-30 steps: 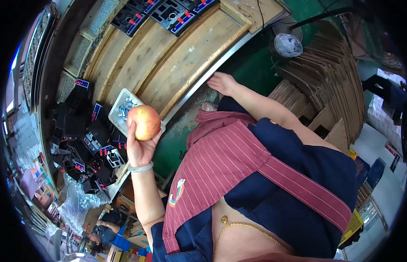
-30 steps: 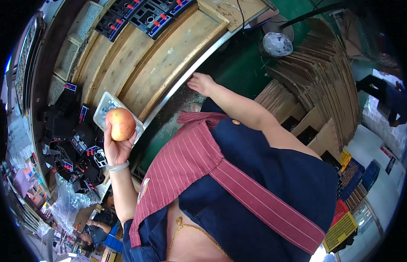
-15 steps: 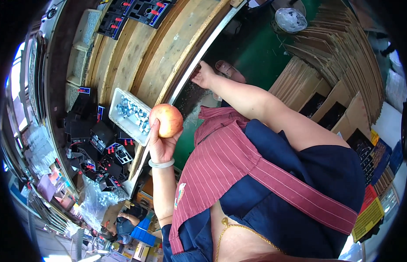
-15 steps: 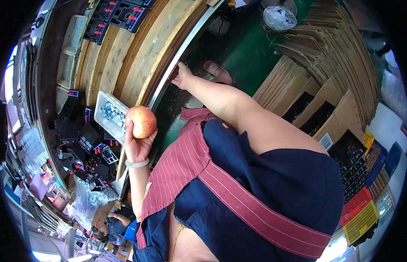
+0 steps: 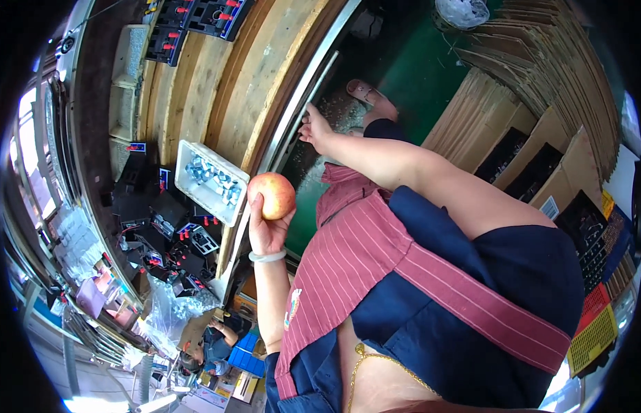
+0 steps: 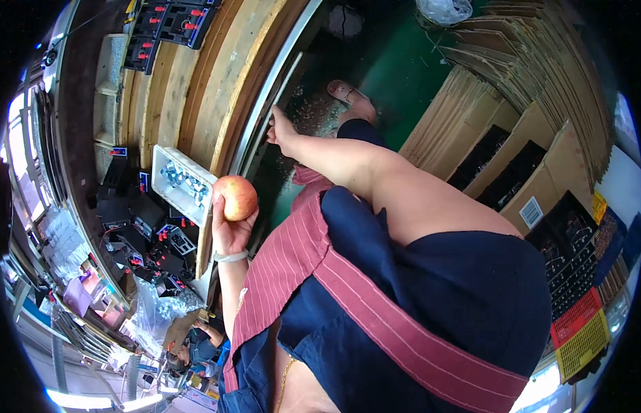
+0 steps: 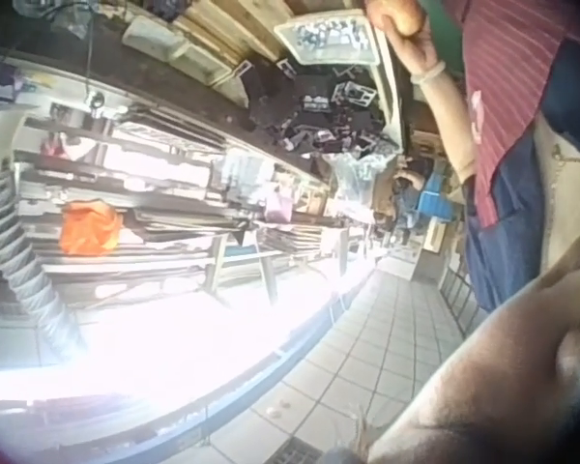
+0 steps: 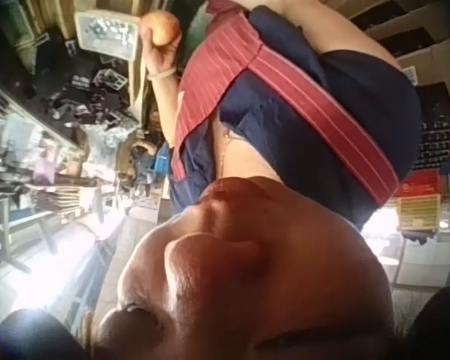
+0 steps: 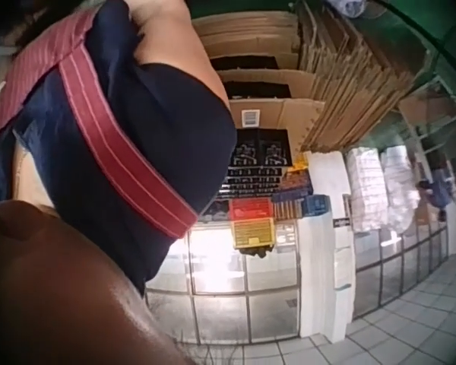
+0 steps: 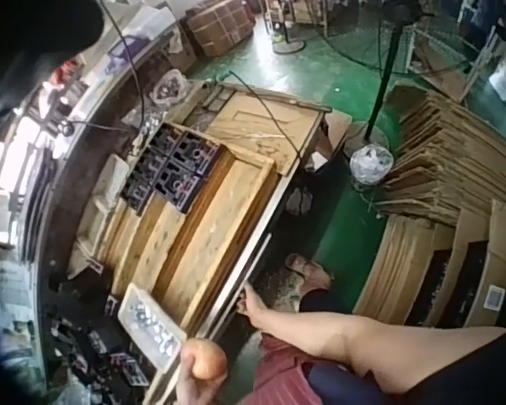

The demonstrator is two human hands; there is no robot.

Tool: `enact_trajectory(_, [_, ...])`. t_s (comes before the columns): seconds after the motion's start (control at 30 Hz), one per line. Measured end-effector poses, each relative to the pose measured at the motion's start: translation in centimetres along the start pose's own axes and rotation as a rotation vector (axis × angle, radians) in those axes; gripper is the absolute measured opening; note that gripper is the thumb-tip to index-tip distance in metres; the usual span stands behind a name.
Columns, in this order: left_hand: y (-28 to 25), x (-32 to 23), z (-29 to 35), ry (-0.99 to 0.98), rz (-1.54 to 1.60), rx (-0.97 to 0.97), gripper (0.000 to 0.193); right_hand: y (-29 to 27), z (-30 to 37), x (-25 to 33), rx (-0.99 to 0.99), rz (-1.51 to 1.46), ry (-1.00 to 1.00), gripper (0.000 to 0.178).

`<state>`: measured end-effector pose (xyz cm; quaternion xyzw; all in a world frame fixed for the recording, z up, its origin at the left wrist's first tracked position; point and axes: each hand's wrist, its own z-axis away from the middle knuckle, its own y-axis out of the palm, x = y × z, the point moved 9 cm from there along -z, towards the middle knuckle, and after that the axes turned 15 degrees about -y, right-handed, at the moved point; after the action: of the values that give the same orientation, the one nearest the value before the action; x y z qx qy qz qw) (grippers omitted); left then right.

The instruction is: Assembling small electronic components by inserting silver pins into black plastic housings.

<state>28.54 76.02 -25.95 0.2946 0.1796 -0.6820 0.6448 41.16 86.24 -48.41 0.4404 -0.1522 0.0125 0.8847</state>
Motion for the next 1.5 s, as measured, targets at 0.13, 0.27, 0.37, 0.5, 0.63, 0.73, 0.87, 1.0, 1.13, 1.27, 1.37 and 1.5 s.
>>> enact_trajectory(0.13, [-1.2, 0.1, -2.6, -0.046, -0.010, -0.008, 0.054, -3.1, 1.6, -0.1, 0.008, 0.124, -0.086, 0.042])
enact_trajectory(0.27, [-2.5, 1.1, -6.4, -0.165, -0.042, -0.007, 0.052, -6.8, 3.8, 1.9, 0.017, 0.314, -0.135, 0.047])
enact_trajectory(0.37, [-2.5, 2.6, -9.9, -0.295, -0.134, -0.011, 0.052, -10.4, 3.5, 0.8, 0.003, 0.390, -0.066, 0.044])
enact_trajectory(0.5, [-3.3, 4.0, -15.6, -0.326, -0.098, -0.007, 0.054, -10.1, 5.0, 1.4, -0.005, 0.291, -0.034, 0.040])
enact_trajectory(0.63, [-3.9, 3.7, -20.3, -0.181, 0.005, -0.078, 0.059, -11.0, 4.8, 0.8, -0.038, 0.329, 0.028, 0.035])
enact_trajectory(0.73, [-3.1, 1.7, -22.2, 0.106, -0.197, -0.252, 0.066, -10.3, 5.4, 1.1, -0.035, 0.317, 0.048, 0.034])
enact_trajectory(0.87, [-3.7, 2.1, -26.1, 0.081, -0.598, -0.248, 0.066, -10.3, 4.4, 0.6, -0.010, 0.381, 0.074, 0.033])
enact_trajectory(1.0, [-2.7, 0.1, -23.1, 0.492, -0.933, -0.540, 0.078, -9.4, 4.7, 0.4, 0.035, 0.379, 0.140, 0.019])
enact_trajectory(1.13, [-0.7, -1.4, -14.8, 0.617, -1.068, -0.389, 0.063, -7.0, 4.0, 0.3, 0.155, 0.354, 0.124, 0.004])
enact_trajectory(1.27, [2.1, -1.4, -4.4, 0.513, -1.079, -0.063, 0.040, -3.6, 1.7, -0.3, 0.247, 0.346, 0.163, 0.007])
enact_trajectory(1.37, [2.8, -1.9, 1.7, 0.336, -0.821, 0.127, 0.046, -1.6, 1.0, 0.1, 0.419, 0.727, 0.098, 0.013])
enact_trajectory(1.5, [3.0, -9.3, 8.6, 0.517, -0.769, 0.081, 0.042, 8.2, 9.3, 4.4, 1.219, 1.708, 0.466, 0.020])
